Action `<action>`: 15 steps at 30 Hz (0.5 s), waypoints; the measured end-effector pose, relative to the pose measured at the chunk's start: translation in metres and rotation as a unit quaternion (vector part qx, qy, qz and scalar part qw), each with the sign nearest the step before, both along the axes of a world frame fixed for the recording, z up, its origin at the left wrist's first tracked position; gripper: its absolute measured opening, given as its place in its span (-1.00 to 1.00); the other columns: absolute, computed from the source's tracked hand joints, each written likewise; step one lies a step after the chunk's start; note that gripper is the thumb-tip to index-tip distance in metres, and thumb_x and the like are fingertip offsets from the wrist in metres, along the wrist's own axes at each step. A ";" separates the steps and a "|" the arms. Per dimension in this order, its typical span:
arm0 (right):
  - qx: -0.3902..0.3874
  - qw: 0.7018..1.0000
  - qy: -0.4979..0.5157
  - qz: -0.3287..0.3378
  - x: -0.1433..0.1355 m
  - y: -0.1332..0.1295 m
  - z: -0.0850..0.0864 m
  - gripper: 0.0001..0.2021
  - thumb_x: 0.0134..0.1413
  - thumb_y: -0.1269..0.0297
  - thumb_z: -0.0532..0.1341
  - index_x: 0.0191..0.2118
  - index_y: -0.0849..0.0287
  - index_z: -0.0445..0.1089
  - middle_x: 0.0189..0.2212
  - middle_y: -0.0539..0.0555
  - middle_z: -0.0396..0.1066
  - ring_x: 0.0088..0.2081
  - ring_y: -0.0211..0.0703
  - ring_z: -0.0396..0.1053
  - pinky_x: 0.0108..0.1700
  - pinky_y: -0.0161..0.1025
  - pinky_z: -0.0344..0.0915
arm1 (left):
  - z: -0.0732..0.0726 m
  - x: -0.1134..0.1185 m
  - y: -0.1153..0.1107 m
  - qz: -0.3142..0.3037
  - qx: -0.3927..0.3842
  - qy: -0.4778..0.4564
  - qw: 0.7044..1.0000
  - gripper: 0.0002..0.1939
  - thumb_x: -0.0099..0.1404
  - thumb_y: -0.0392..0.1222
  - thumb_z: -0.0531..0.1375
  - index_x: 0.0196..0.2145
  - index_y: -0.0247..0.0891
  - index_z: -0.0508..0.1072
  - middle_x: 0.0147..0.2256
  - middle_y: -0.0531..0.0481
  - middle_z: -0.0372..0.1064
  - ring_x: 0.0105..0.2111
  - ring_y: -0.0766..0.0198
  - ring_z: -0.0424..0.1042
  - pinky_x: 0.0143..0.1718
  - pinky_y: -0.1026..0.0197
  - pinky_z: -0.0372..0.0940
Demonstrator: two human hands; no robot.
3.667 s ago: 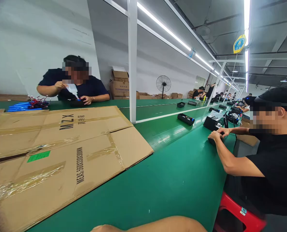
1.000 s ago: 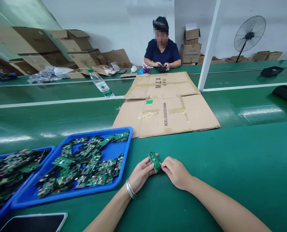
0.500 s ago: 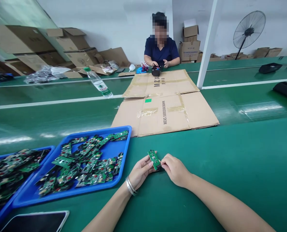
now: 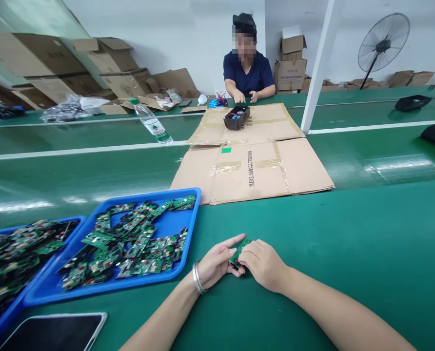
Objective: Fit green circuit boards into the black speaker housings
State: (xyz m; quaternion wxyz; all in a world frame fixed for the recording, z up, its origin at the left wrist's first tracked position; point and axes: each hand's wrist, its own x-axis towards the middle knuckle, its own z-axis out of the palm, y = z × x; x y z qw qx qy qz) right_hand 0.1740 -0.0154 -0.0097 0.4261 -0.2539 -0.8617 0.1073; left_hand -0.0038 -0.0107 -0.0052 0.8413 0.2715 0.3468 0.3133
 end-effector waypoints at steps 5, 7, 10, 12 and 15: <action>0.030 0.999 -0.007 0.033 -0.001 -0.004 0.006 -0.93 0.18 0.48 0.06 -0.31 0.23 0.25 -0.44 0.05 0.33 -0.42 -0.27 0.19 -0.37 -0.29 0.17 | -0.004 -0.004 -0.001 -0.070 -0.041 -0.045 0.996 -0.23 0.06 -0.14 0.32 0.11 -0.56 0.12 -0.45 -0.22 0.47 -0.52 0.15 0.49 -0.55 0.29 0.36; 0.044 0.998 -0.016 0.040 0.001 -0.004 0.009 -0.93 0.17 0.48 0.07 -0.30 0.24 0.27 -0.45 0.06 0.35 -0.42 -0.27 0.20 -0.38 -0.28 0.17 | -0.004 -0.006 0.000 -0.087 -0.047 -0.055 0.994 -0.31 0.10 -0.17 0.29 0.10 -0.54 0.15 -0.46 -0.21 0.47 -0.50 0.15 0.49 -0.55 0.32 0.35; 0.072 0.996 -0.026 0.042 0.003 -0.005 0.013 -0.95 0.16 0.47 0.10 -0.32 0.26 0.28 -0.46 0.06 0.37 -0.43 -0.27 0.22 -0.38 -0.27 0.16 | -0.002 -0.007 0.002 -0.122 -0.049 -0.061 0.989 -0.38 0.15 -0.18 0.25 0.10 -0.50 0.18 -0.44 -0.21 0.48 -0.50 0.16 0.50 -0.55 0.32 0.36; 0.093 0.995 -0.030 0.032 0.005 -0.007 0.015 -0.94 0.15 0.48 0.10 -0.32 0.26 0.30 -0.46 0.05 0.38 -0.44 -0.27 0.24 -0.32 -0.23 0.18 | -0.001 -0.006 0.003 -0.145 -0.047 -0.064 0.986 -0.39 0.16 -0.19 0.25 0.10 -0.48 0.19 -0.44 -0.22 0.48 -0.48 0.15 0.50 -0.55 0.33 0.36; 0.104 0.994 -0.020 -0.005 0.006 -0.008 0.015 -0.89 0.16 0.51 0.07 -0.31 0.26 0.32 -0.45 0.04 0.40 -0.41 -0.28 0.28 -0.15 -0.12 0.18 | 0.000 -0.005 0.003 -0.164 -0.042 -0.071 0.983 -0.40 0.14 -0.19 0.26 0.09 -0.47 0.21 -0.41 -0.25 0.48 -0.46 0.12 0.51 -0.57 0.34 0.34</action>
